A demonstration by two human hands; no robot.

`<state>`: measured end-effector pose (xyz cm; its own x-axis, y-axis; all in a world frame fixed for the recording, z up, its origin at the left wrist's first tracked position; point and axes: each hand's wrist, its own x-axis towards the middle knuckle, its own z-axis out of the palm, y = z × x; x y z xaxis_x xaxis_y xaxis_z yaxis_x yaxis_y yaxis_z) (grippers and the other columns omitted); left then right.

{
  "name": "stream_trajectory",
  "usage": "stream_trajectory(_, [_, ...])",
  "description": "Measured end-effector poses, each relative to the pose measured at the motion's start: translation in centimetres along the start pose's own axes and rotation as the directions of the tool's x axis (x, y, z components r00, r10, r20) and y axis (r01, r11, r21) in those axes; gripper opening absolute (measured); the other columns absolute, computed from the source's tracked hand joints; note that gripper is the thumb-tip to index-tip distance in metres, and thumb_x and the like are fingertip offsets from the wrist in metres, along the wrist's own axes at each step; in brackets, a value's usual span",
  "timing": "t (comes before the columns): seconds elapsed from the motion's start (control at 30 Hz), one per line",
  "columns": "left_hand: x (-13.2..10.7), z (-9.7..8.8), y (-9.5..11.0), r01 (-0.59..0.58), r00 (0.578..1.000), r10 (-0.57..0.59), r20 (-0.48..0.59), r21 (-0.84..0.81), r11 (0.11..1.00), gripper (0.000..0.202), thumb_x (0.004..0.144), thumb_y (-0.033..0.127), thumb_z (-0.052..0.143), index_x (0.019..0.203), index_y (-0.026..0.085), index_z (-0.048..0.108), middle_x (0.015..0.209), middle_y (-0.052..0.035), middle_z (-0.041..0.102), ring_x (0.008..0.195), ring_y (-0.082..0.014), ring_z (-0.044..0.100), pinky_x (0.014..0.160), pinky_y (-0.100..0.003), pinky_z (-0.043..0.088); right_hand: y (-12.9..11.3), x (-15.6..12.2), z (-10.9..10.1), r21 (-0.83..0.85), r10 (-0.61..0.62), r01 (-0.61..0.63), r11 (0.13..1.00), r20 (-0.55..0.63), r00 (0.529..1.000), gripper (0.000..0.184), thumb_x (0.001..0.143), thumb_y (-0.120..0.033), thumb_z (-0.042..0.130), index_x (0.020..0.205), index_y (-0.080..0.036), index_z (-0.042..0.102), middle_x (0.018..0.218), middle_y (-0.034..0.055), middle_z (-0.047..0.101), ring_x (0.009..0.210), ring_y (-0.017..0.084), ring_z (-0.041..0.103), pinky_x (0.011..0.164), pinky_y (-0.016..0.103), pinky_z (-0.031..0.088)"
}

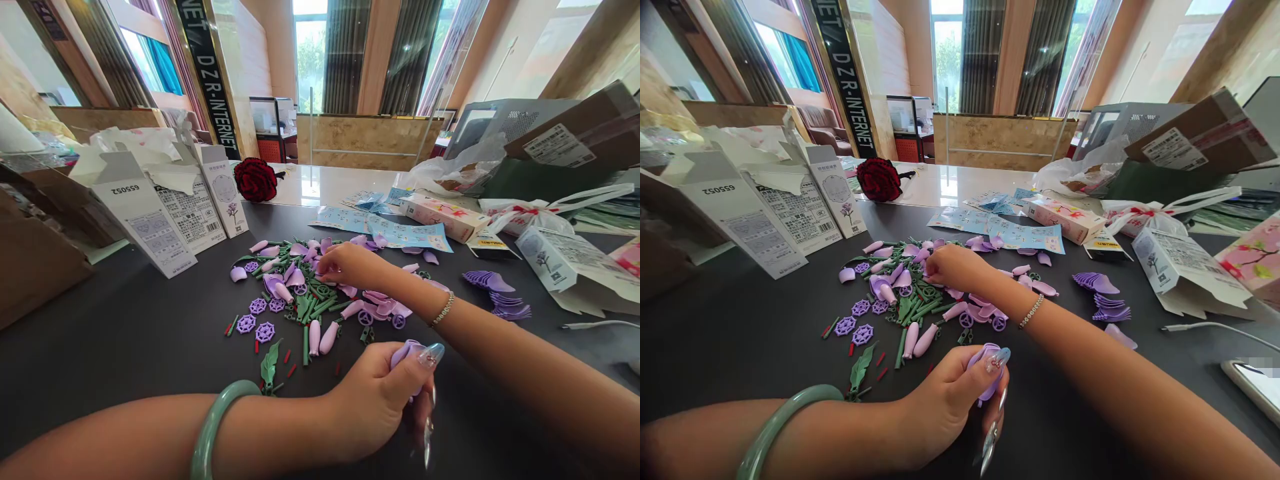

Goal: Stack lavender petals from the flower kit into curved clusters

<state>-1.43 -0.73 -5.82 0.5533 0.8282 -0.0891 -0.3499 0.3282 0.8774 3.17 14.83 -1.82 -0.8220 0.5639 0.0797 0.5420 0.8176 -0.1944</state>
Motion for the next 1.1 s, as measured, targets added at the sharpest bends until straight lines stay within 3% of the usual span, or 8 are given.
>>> stream_trajectory(0.37, [0.1, 0.0, 0.3, 0.014, 1.0, -0.014, 0.005, 0.004, 1.0, 0.053, 0.069, 0.07, 0.06, 0.063, 0.019, 0.045, 0.044, 0.0061, 0.042, 0.041, -0.0072, 0.039, 0.044, -0.02, 0.034, 0.4, -6.9, -1.4, -0.044, -0.093, 0.092, 0.995, -0.014, 0.996, 0.02, 0.089, -0.02, 0.052, 0.085, -0.018, 0.072, 0.086, 0.0063, 0.07, 0.074, 0.016, 0.061, 0.066, 0.029, 0.039])
stream_trajectory(0.53, [0.0, 0.0, 0.3, 0.014, 1.0, -0.015, 0.028, 0.03, 0.999, 0.052, 0.071, 0.07, 0.057, 0.063, 0.019, 0.045, 0.045, 0.006, 0.043, 0.041, -0.0074, 0.04, 0.044, -0.021, 0.033, 0.1, -8.6, -2.4, -0.009, -0.026, 0.028, 1.0, 0.169, 0.985, 0.016, 0.086, -0.024, 0.058, 0.085, -0.021, 0.073, 0.079, 0.0035, 0.071, 0.069, 0.015, 0.062, 0.061, 0.027, 0.038])
stream_trajectory(0.6, [0.0, 0.0, 0.4, 0.019, 1.0, -0.02, 0.023, 0.034, 0.999, 0.052, 0.072, 0.069, 0.057, 0.063, 0.019, 0.045, 0.045, 0.0061, 0.043, 0.042, -0.0073, 0.04, 0.045, -0.021, 0.034, 0.1, -8.4, -2.5, -0.017, 0.045, -0.043, 0.999, 0.147, 0.988, 0.018, 0.087, -0.032, 0.06, 0.089, -0.021, 0.073, 0.072, 0.0026, 0.07, 0.062, 0.014, 0.06, 0.058, 0.027, 0.037])
stream_trajectory(0.67, [-0.1, 0.1, 0.4, 0.024, 1.0, -0.025, 0.013, 0.031, 0.999, 0.052, 0.072, 0.069, 0.056, 0.064, 0.02, 0.045, 0.045, 0.0062, 0.042, 0.041, -0.0072, 0.039, 0.045, -0.021, 0.034, 0.4, -7.5, -2.3, -0.037, 0.085, -0.084, 0.996, 0.049, 0.995, 0.02, 0.088, -0.034, 0.059, 0.092, -0.021, 0.073, 0.074, 0.0032, 0.07, 0.061, 0.014, 0.059, 0.058, 0.028, 0.037])
stream_trajectory(0.8, [0.0, 0.1, 0.4, 0.035, 0.999, -0.036, 0.009, 0.044, 0.998, 0.051, 0.071, 0.07, 0.056, 0.064, 0.02, 0.045, 0.046, 0.006, 0.042, 0.042, -0.0079, 0.039, 0.043, -0.021, 0.033, 1.1, -4.7, -1.3, -0.055, 0.056, -0.061, 0.997, -0.082, 0.995, 0.024, 0.091, -0.022, 0.052, 0.107, -0.02, 0.07, 0.103, 0.0089, 0.071, 0.082, 0.018, 0.062, 0.072, 0.032, 0.042])
stream_trajectory(0.9, [0.0, 0.1, 0.5, 0.041, 0.999, -0.041, 0.004, 0.052, 0.998, 0.051, 0.071, 0.069, 0.056, 0.064, 0.02, 0.046, 0.046, 0.0056, 0.042, 0.043, -0.0079, 0.04, 0.045, -0.022, 0.034, 1.3, -2.6, -0.5, -0.056, 0.07, -0.074, 0.996, -0.064, 0.995, 0.028, 0.089, -0.02, 0.053, 0.112, -0.019, 0.069, 0.108, 0.01, 0.07, 0.089, 0.02, 0.062, 0.075, 0.032, 0.042])
stream_trajectory(1.1, [0.2, -0.1, 0.3, 0.048, 0.998, -0.049, 0.031, 0.022, 0.999, 0.05, 0.071, 0.068, 0.057, 0.064, 0.019, 0.047, 0.044, 0.0059, 0.043, 0.039, -0.0074, 0.038, 0.04, -0.02, 0.032, 0.9, -1.1, 0.3, -0.061, 0.067, -0.068, 0.996, -0.024, 0.997, 0.023, 0.08, -0.01, 0.054, 0.092, -0.017, 0.072, 0.095, 0.0084, 0.071, 0.082, 0.019, 0.06, 0.069, 0.03, 0.038])
